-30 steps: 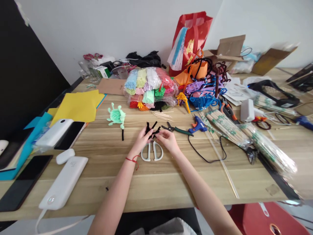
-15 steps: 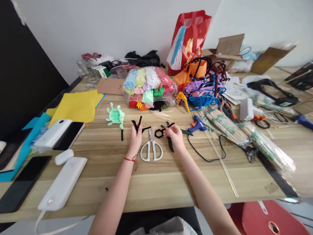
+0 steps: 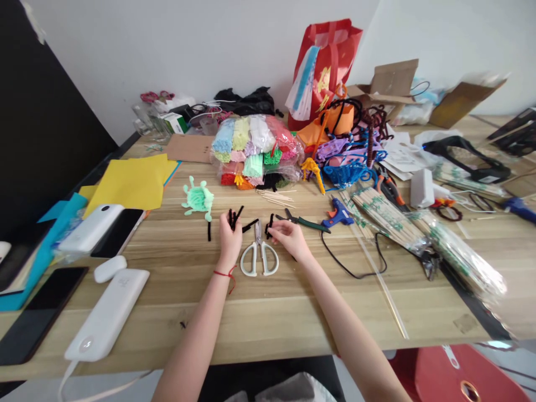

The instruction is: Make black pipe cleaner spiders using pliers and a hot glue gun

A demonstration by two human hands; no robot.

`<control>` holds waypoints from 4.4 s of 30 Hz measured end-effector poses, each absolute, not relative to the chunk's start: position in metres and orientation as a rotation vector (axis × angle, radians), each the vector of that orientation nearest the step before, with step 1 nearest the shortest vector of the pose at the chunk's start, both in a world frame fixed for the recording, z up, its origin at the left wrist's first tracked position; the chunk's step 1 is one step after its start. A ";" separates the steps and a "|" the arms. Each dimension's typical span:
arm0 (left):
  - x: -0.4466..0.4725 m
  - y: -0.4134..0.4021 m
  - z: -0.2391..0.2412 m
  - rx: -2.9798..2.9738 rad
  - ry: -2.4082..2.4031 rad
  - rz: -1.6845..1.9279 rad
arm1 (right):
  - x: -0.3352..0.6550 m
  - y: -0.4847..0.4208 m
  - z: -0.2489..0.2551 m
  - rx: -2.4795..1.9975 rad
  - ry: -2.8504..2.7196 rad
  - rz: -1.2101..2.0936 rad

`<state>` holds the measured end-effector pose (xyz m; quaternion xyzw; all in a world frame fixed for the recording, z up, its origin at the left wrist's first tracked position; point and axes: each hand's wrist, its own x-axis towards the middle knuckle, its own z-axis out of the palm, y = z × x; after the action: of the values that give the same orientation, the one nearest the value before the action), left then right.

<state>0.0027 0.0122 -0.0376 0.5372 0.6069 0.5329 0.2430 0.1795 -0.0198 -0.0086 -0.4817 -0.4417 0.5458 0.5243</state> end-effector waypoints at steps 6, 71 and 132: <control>0.006 0.005 -0.030 1.848 1.860 1.381 | 0.178 -0.025 -0.015 -1.221 -1.419 1.139; 0.003 0.006 0.006 0.105 0.411 1.358 | 0.191 -0.020 -0.012 -1.256 -1.883 0.559; 0.014 -0.006 -0.001 0.988 0.794 0.791 | 0.190 -0.020 0.002 -1.056 -1.081 1.539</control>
<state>0.0143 -0.0061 -0.0015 0.4493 0.3613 0.3595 0.7337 0.1895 -0.0198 0.0019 -0.4316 -0.4418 0.6288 0.4725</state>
